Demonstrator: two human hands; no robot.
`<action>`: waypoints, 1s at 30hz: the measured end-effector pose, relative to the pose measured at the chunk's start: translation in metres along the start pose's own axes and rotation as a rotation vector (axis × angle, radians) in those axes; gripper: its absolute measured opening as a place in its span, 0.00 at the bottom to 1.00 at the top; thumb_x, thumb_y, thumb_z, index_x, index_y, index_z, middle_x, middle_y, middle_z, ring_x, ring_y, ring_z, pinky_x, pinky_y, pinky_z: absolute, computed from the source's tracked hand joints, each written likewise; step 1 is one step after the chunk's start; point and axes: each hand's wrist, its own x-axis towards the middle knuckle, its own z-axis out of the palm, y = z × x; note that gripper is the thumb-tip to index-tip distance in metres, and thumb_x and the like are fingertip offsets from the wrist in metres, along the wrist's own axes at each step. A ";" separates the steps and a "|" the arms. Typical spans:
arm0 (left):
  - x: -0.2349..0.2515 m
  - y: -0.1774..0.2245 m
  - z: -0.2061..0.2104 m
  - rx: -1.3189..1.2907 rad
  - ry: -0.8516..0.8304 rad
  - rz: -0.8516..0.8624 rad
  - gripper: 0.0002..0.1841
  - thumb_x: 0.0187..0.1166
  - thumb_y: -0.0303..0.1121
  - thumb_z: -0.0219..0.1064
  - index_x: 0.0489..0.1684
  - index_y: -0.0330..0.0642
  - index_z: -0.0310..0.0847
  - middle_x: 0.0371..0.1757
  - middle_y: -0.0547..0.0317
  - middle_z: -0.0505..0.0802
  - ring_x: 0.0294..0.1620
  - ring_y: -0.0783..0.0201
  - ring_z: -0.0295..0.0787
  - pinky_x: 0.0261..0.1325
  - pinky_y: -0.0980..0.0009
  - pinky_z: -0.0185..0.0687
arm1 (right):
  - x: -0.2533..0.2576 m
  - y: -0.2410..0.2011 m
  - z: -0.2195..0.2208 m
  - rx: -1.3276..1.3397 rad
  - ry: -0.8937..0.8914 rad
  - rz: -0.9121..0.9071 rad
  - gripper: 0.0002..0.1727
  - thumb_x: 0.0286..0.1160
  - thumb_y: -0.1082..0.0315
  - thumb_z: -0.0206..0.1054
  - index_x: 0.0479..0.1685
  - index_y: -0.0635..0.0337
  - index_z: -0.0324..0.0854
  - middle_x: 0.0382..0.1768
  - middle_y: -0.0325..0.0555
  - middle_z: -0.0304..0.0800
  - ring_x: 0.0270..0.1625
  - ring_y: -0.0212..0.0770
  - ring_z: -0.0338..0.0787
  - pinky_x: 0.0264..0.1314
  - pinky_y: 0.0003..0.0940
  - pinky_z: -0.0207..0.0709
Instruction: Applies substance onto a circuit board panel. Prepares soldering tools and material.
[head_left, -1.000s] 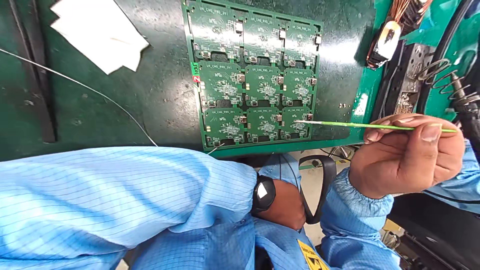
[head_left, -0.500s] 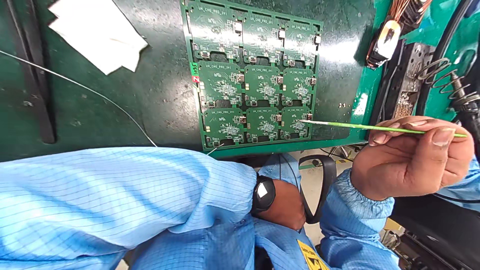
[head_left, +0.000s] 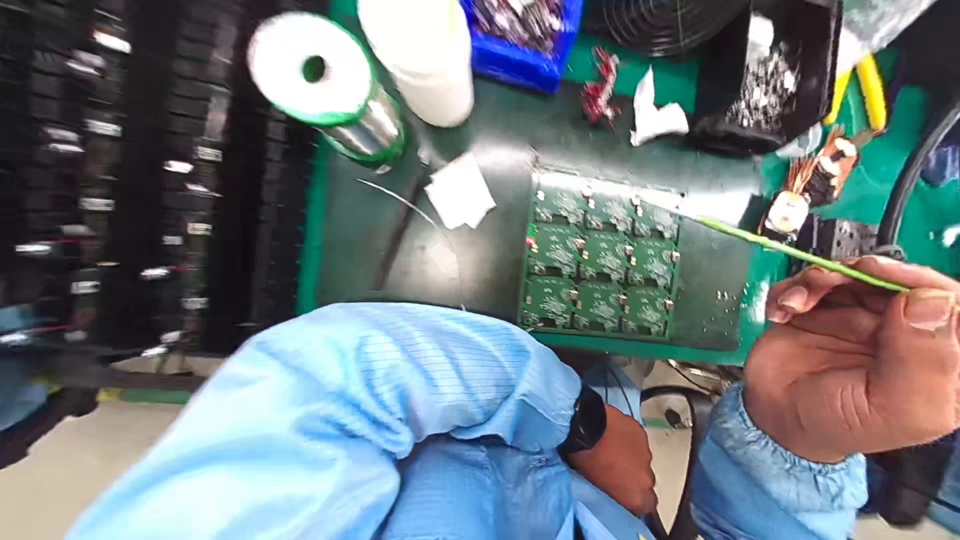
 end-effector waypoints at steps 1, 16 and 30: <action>-0.001 0.006 -0.017 -0.041 -0.127 -0.099 0.16 0.86 0.27 0.54 0.36 0.38 0.92 0.36 0.46 0.93 0.44 0.46 0.92 0.47 0.44 0.83 | 0.007 -0.001 0.012 0.002 -0.062 -0.032 0.15 0.88 0.64 0.58 0.52 0.65 0.87 0.41 0.50 0.95 0.36 0.43 0.93 0.36 0.36 0.88; -0.025 0.020 -0.001 0.092 0.341 -0.131 0.08 0.71 0.37 0.78 0.44 0.52 0.96 0.37 0.54 0.97 0.44 0.47 0.95 0.45 0.41 0.85 | 0.089 0.018 0.213 -0.601 -0.431 -0.730 0.12 0.84 0.71 0.64 0.43 0.68 0.93 0.38 0.55 0.94 0.43 0.42 0.92 0.47 0.32 0.84; -0.107 0.037 -0.025 0.264 0.588 -0.166 0.34 0.76 0.63 0.68 0.62 0.38 0.88 0.53 0.50 0.97 0.56 0.54 0.96 0.55 0.53 0.90 | 0.068 0.009 0.221 -0.862 -0.733 -0.545 0.31 0.83 0.46 0.67 0.59 0.73 0.84 0.50 0.66 0.90 0.53 0.64 0.91 0.57 0.58 0.84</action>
